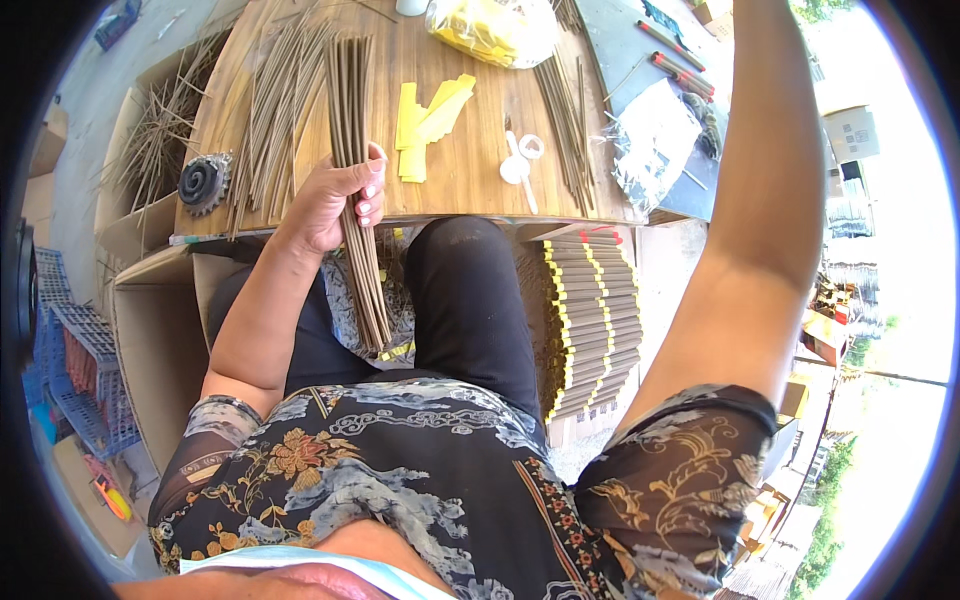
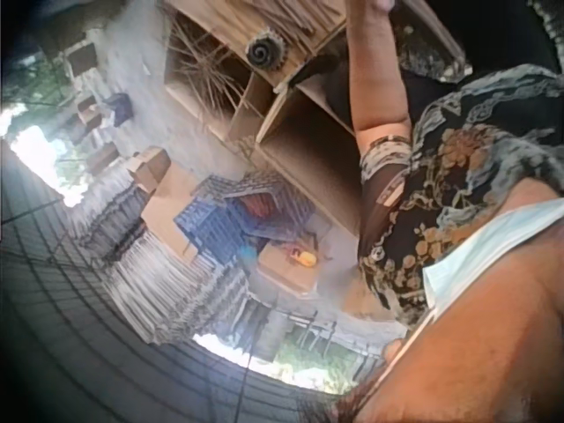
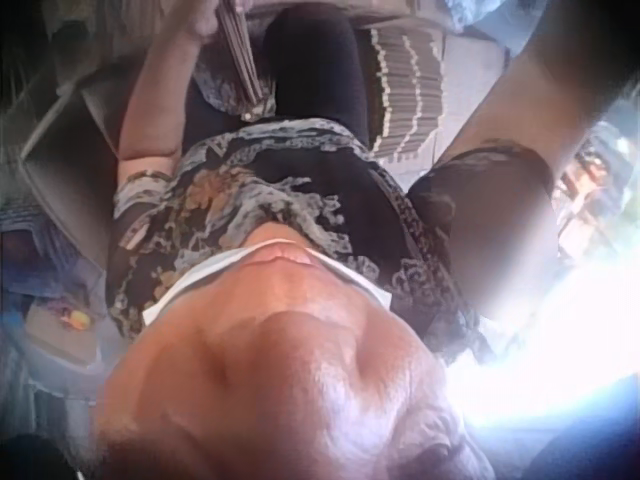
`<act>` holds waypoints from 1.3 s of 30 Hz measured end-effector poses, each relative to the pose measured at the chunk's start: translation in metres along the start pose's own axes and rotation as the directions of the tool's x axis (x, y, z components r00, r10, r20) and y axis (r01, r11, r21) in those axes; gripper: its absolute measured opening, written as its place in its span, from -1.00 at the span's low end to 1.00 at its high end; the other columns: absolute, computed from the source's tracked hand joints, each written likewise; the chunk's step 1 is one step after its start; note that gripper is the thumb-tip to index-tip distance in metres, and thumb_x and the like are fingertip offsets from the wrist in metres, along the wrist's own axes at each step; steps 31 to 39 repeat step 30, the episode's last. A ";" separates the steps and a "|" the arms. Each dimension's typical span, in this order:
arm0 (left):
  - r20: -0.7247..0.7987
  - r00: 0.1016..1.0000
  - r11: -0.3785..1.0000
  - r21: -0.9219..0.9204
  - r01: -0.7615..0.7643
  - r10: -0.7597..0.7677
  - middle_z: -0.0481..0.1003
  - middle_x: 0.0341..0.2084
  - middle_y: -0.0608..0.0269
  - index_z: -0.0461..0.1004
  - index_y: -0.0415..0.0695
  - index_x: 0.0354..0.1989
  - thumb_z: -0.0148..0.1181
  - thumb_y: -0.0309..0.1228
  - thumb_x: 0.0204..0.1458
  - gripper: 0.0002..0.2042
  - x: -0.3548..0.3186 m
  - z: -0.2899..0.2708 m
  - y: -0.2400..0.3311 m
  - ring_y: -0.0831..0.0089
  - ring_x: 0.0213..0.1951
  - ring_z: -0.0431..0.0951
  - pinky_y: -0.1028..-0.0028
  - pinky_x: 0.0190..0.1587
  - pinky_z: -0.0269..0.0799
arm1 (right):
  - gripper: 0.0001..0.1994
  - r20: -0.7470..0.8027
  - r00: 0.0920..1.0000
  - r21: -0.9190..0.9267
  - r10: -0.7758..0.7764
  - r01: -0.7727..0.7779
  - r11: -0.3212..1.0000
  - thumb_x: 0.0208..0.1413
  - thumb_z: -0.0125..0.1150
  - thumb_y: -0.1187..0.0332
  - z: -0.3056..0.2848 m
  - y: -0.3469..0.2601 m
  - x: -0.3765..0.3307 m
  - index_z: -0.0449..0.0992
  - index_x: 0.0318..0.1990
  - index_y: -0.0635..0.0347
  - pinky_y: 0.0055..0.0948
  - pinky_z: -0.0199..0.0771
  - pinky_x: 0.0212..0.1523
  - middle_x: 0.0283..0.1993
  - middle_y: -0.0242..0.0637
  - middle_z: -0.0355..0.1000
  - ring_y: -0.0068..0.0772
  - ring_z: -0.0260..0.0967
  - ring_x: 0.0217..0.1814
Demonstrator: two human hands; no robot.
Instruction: The person gathers thin wooden sticks, aligns them into a bundle, and wraps the bundle with yellow tape. The person uses a small plastic stick to smooth the tape and secures the bundle before placing it aside.
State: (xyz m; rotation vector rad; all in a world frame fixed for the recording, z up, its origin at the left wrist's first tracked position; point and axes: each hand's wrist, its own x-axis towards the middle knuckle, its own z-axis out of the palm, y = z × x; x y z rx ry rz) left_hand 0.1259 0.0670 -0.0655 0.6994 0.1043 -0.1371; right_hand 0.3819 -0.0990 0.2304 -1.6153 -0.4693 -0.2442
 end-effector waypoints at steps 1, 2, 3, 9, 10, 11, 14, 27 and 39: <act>-0.020 1.000 1.000 0.004 -0.010 0.010 0.26 -0.68 0.40 0.30 -0.10 -0.34 0.16 -0.43 -0.06 -0.83 0.001 0.000 0.000 0.62 -0.69 0.27 0.62 -0.67 0.20 | -0.85 -0.158 0.985 -0.135 0.064 -0.085 0.987 -0.16 0.15 0.30 -0.024 0.013 -0.004 0.43 -0.58 0.18 -0.05 0.20 -0.21 -0.69 -0.44 0.25 -0.55 0.17 -0.68; -0.002 1.000 1.000 -0.001 0.005 -0.005 0.26 -0.68 0.40 0.30 -0.10 -0.34 0.16 -0.43 -0.06 -0.83 0.004 0.002 -0.002 0.62 -0.69 0.27 0.62 -0.67 0.20 | -0.85 -0.121 0.988 0.021 0.101 -0.099 0.995 -0.11 0.14 0.33 -0.084 0.057 0.006 0.44 -0.50 0.24 -0.23 0.28 -0.23 -0.61 -0.38 0.31 -0.50 0.25 -0.57; 0.004 1.000 1.000 -0.005 0.015 -0.015 0.26 -0.68 0.40 0.30 -0.10 -0.34 0.16 -0.43 -0.06 -0.83 0.006 0.002 -0.006 0.62 -0.70 0.27 0.62 -0.67 0.20 | -0.83 -0.077 0.987 0.186 0.144 -0.127 0.974 -0.05 0.12 0.35 -0.142 0.103 0.015 0.45 -0.41 0.30 -0.42 0.35 -0.25 -0.54 -0.31 0.37 -0.45 0.33 -0.47; -0.075 0.997 1.000 -0.016 -0.009 0.007 0.26 -0.68 0.39 0.31 -0.10 -0.35 0.13 -0.48 -0.06 -0.86 0.007 -0.005 -0.004 0.62 -0.70 0.27 0.61 -0.68 0.19 | -0.92 -0.441 0.786 0.550 0.434 -0.146 0.822 -0.11 0.02 0.69 -0.145 0.241 -0.095 0.36 -0.40 0.48 -0.50 0.54 -0.38 -0.40 -0.11 0.36 -0.31 0.37 -0.41; -0.068 0.998 0.999 -0.035 -0.004 0.001 0.26 -0.68 0.39 0.31 -0.10 -0.35 0.13 -0.48 -0.06 -0.86 0.006 -0.004 -0.004 0.61 -0.70 0.27 0.61 -0.68 0.19 | -0.93 -0.459 0.748 0.566 0.480 -0.170 0.807 -0.10 0.01 0.68 -0.138 0.249 -0.115 0.36 -0.40 0.46 -0.49 0.54 -0.39 -0.42 -0.13 0.36 -0.31 0.37 -0.44; -0.065 0.998 0.999 -0.052 -0.007 0.004 0.26 -0.68 0.39 0.31 -0.10 -0.35 0.13 -0.48 -0.06 -0.86 0.006 -0.003 -0.003 0.61 -0.70 0.27 0.61 -0.68 0.19 | -0.93 -0.513 0.707 0.553 0.487 -0.162 0.817 -0.10 0.01 0.67 -0.136 0.265 -0.129 0.36 -0.40 0.44 -0.49 0.53 -0.41 -0.44 -0.14 0.35 -0.33 0.36 -0.46; -0.029 1.000 0.998 -0.069 0.000 -0.003 0.27 -0.66 0.39 0.32 -0.10 -0.35 0.13 -0.47 -0.05 -0.88 0.006 -0.005 -0.003 0.62 -0.69 0.27 0.60 -0.67 0.20 | -0.95 -0.519 0.653 0.586 0.552 -0.198 0.786 -0.09 0.01 0.69 -0.122 0.294 -0.163 0.30 -0.49 0.41 -0.51 0.56 -0.43 -0.45 -0.16 0.35 -0.31 0.36 -0.50; 0.018 0.999 0.992 -0.118 -0.038 0.041 0.27 -0.68 0.39 0.30 -0.07 -0.39 0.13 -0.43 -0.03 -0.88 0.000 -0.005 0.005 0.61 -0.70 0.25 0.59 -0.66 0.21 | -0.94 -0.535 0.566 0.658 0.627 -0.186 0.729 -0.04 -0.01 0.67 -0.124 0.312 -0.203 0.26 -0.40 0.48 -0.49 0.60 -0.36 -0.43 -0.14 0.34 -0.27 0.39 -0.43; 0.028 0.998 0.992 -0.107 -0.060 0.063 0.27 -0.70 0.35 0.28 -0.11 -0.42 0.11 -0.44 -0.03 -0.88 -0.002 -0.003 0.007 0.57 -0.73 0.24 0.55 -0.68 0.21 | -0.92 -0.473 0.525 0.658 0.708 -0.324 0.680 -0.01 -0.03 0.63 -0.130 0.324 -0.200 0.28 -0.35 0.51 -0.50 0.59 -0.33 -0.36 -0.07 0.36 -0.27 0.41 -0.36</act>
